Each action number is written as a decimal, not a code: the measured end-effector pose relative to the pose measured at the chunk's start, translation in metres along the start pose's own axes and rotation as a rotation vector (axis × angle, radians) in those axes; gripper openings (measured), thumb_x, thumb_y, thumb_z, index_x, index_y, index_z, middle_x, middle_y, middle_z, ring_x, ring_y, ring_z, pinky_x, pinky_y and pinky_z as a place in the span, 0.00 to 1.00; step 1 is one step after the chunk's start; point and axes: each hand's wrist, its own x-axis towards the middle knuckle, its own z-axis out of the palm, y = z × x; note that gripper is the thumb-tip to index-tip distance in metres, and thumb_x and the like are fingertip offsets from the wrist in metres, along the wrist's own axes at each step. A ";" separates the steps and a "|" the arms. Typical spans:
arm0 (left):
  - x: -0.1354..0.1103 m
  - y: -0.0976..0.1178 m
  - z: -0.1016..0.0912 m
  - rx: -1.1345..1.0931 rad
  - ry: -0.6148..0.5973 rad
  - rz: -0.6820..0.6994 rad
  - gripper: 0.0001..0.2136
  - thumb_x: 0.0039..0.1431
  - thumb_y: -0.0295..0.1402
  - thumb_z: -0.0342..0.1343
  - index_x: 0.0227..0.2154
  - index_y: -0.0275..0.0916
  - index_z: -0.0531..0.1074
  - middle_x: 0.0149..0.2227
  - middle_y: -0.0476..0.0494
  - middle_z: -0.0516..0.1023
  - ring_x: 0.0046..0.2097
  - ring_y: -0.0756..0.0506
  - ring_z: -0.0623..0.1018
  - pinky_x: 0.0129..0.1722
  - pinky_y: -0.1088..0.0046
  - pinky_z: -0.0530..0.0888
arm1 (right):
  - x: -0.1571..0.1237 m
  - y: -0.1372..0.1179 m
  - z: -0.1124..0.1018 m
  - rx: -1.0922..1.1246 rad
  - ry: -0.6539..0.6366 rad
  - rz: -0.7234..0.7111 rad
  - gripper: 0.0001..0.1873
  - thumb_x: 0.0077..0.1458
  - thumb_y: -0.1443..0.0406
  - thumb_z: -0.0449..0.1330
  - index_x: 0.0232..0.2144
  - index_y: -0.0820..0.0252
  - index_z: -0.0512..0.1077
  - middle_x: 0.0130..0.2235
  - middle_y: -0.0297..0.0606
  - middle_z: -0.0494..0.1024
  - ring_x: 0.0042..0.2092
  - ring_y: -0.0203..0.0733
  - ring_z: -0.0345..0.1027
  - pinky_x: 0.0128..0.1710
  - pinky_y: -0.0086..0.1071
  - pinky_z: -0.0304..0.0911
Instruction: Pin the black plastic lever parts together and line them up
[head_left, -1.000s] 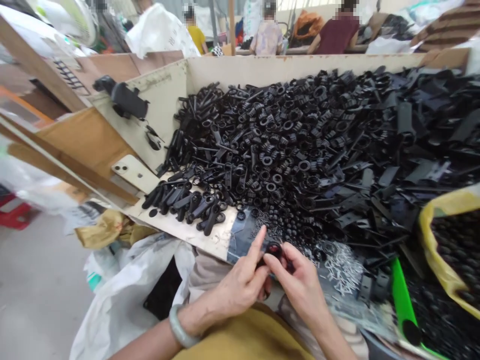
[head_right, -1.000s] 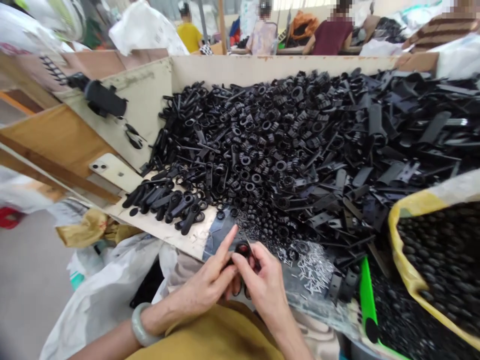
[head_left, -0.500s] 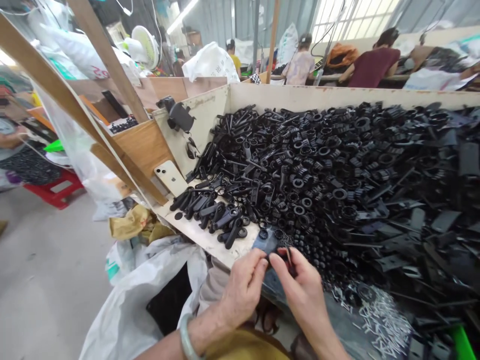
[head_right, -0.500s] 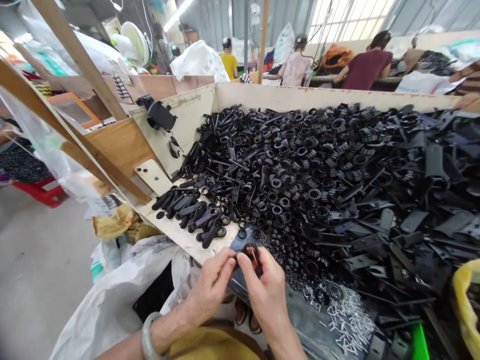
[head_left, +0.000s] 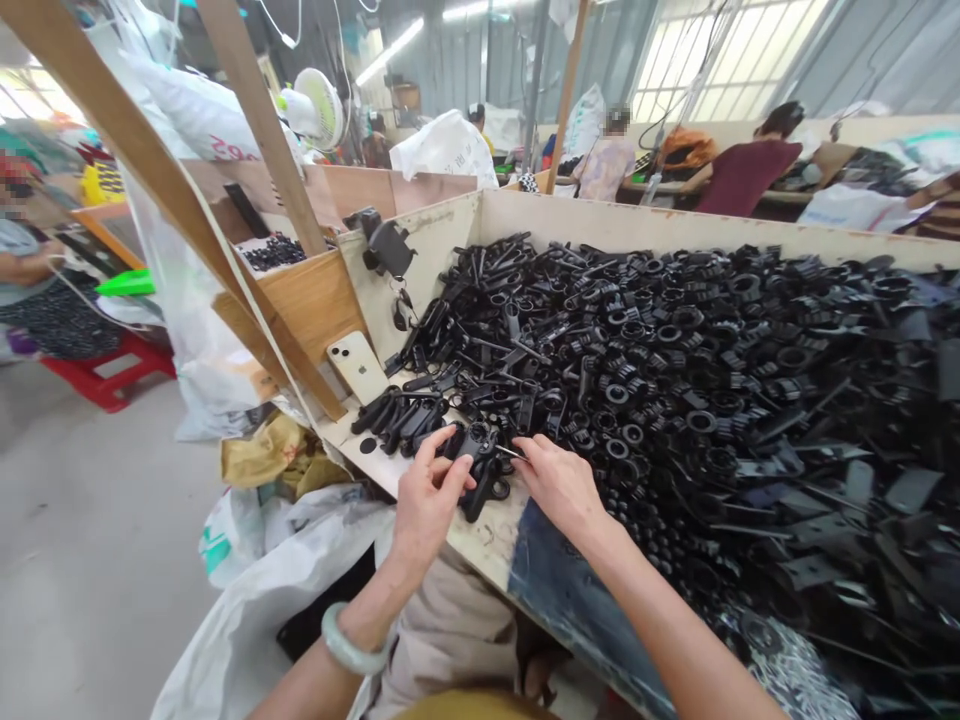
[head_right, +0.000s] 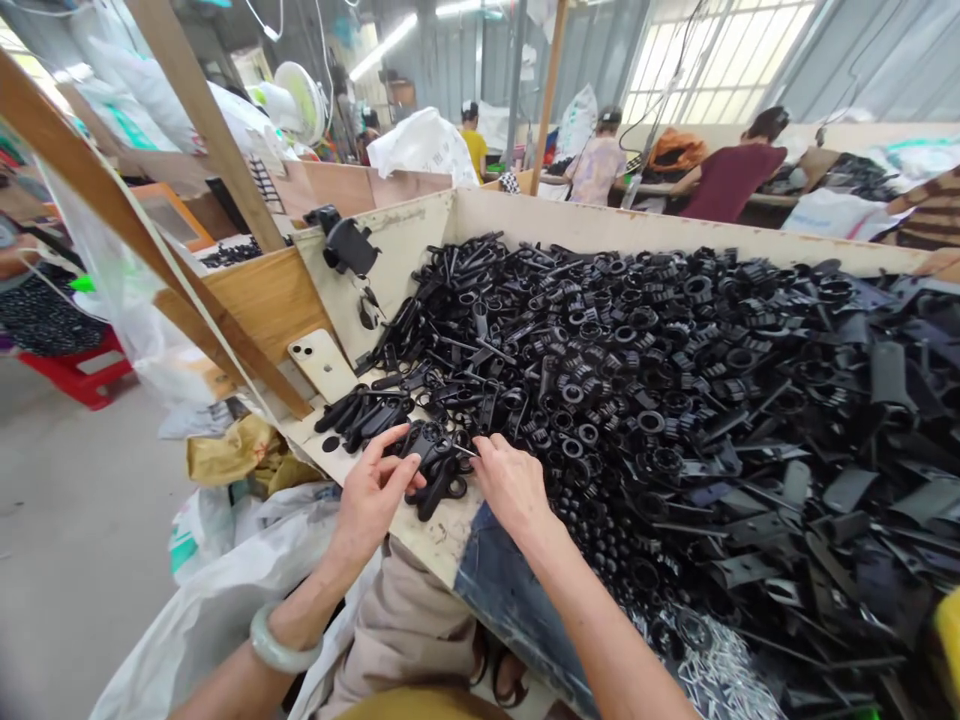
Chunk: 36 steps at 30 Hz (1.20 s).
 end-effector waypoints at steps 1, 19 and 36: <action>0.000 -0.001 0.001 0.002 -0.002 0.000 0.26 0.65 0.44 0.58 0.61 0.38 0.67 0.28 0.50 0.83 0.31 0.45 0.79 0.36 0.70 0.73 | 0.001 -0.001 0.001 0.014 0.001 0.008 0.09 0.53 0.71 0.62 0.33 0.55 0.82 0.36 0.38 0.77 0.36 0.43 0.70 0.40 0.35 0.59; 0.012 -0.003 0.021 0.472 0.222 0.578 0.08 0.66 0.35 0.58 0.39 0.42 0.82 0.44 0.40 0.84 0.50 0.37 0.76 0.54 0.53 0.65 | -0.128 0.020 -0.068 0.985 0.174 0.497 0.24 0.42 0.49 0.78 0.34 0.61 0.81 0.19 0.18 0.49 0.20 0.24 0.34 0.18 0.22 0.36; -0.067 0.022 0.065 -0.697 -0.442 -0.707 0.18 0.61 0.42 0.64 0.49 0.36 0.77 0.32 0.45 0.78 0.32 0.48 0.76 0.33 0.73 0.76 | -0.140 0.016 -0.049 -0.091 0.137 -0.235 0.14 0.70 0.63 0.57 0.54 0.56 0.76 0.37 0.36 0.79 0.33 0.38 0.73 0.33 0.29 0.67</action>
